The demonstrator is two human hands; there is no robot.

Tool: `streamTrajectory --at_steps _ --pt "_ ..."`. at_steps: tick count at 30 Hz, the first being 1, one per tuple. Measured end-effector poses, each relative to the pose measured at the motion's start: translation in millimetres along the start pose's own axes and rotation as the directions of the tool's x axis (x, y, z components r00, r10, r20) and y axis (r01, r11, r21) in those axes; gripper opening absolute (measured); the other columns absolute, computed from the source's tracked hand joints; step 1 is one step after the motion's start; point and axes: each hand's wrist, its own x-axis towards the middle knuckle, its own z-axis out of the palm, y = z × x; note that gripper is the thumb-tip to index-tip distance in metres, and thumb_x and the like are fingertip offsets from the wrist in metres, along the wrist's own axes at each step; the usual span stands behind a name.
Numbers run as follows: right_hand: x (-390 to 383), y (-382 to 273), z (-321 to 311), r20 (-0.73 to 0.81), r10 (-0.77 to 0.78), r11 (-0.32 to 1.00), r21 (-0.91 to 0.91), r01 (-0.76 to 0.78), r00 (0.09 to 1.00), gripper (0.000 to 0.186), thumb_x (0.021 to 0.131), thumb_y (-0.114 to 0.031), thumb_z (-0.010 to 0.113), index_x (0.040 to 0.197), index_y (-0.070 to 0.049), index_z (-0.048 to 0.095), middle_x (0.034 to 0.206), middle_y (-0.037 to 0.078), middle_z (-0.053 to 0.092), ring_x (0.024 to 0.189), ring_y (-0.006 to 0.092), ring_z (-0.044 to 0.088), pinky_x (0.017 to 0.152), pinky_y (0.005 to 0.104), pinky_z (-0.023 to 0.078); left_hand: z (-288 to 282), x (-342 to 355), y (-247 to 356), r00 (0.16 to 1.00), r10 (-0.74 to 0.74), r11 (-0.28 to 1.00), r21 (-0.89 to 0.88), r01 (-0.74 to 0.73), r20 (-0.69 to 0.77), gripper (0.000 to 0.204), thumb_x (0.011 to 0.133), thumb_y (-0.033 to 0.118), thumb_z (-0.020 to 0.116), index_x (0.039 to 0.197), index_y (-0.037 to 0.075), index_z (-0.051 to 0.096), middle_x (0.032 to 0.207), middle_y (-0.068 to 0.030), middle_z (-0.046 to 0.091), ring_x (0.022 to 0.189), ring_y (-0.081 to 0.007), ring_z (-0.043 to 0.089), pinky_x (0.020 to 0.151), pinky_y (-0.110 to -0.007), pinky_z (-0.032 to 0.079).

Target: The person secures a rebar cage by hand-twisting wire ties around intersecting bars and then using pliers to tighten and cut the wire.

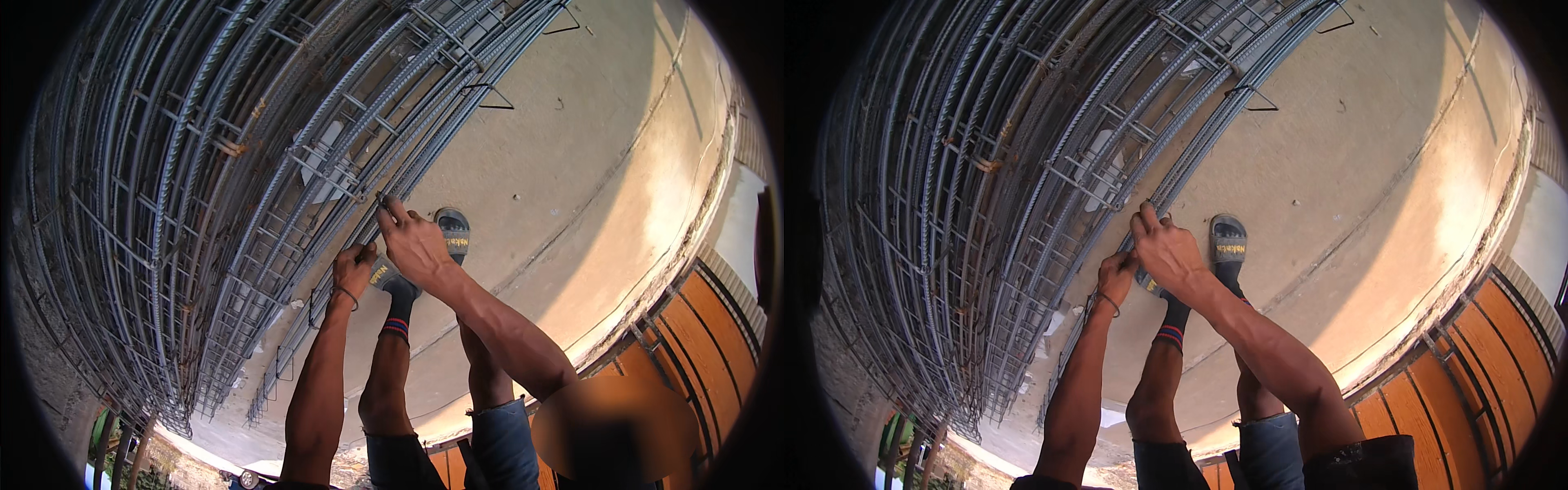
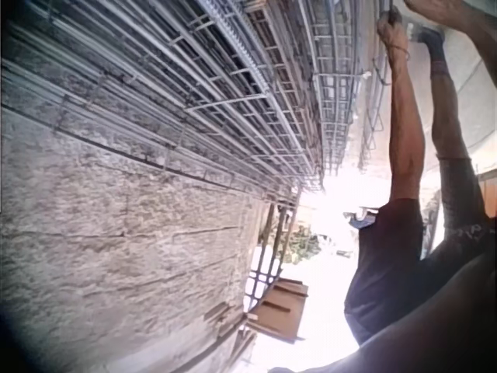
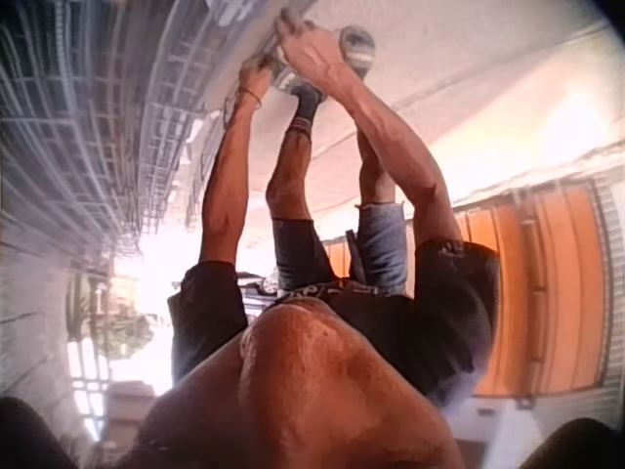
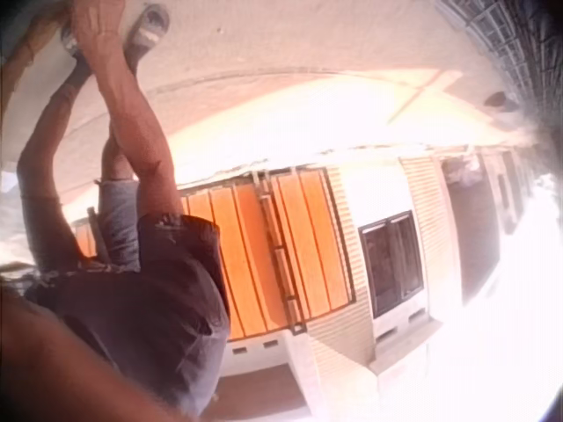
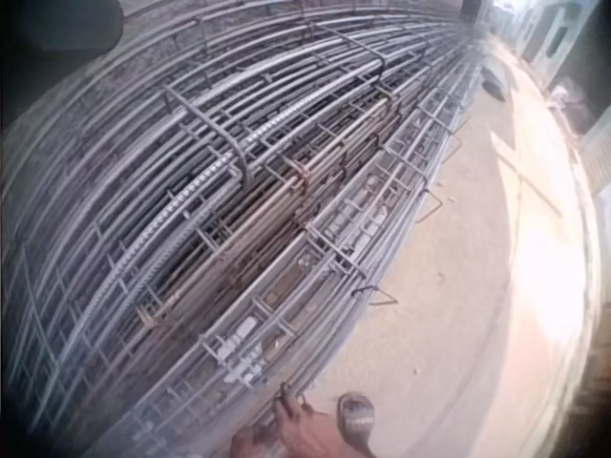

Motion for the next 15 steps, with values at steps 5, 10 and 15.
streamTrajectory --at_steps 5,10,15 --pt "64 -20 20 0.487 0.069 0.793 -0.556 0.248 0.870 0.038 0.079 -0.010 0.062 0.114 0.006 0.063 0.124 0.031 0.055 0.095 0.0395 0.066 0.062 0.0357 0.057 1 2 -6 0.999 0.041 0.999 -0.019 -0.041 -0.004 0.042 0.092 0.034 0.061 0.075 -0.004 0.061 0.064 -0.0173 0.056 0.060 -0.0293 0.051 0.061 -0.040 0.041" --pt "84 -11 42 0.535 0.128 0.882 -0.447 0.151 0.835 0.043 0.077 -0.015 0.066 0.114 0.007 0.063 0.117 0.030 0.059 0.091 0.0404 0.066 0.067 0.0374 0.057 0 1 -2 0.999 0.029 0.999 -0.019 -0.030 -0.018 0.040 0.091 0.034 0.061 0.075 -0.003 0.062 0.065 -0.0189 0.058 0.061 -0.0322 0.053 0.062 -0.041 0.041" --pt "48 3 38 -0.003 0.242 0.970 0.015 -0.242 0.970 0.045 0.073 -0.011 0.071 0.113 0.005 0.064 0.106 0.026 0.063 0.086 0.0395 0.066 0.071 0.0397 0.055 -4 6 2 1.000 0.016 1.000 0.016 -0.016 -0.006 0.039 0.091 0.033 0.059 0.078 -0.004 0.061 0.066 -0.0170 0.055 0.063 -0.0269 0.049 0.062 -0.039 0.040"
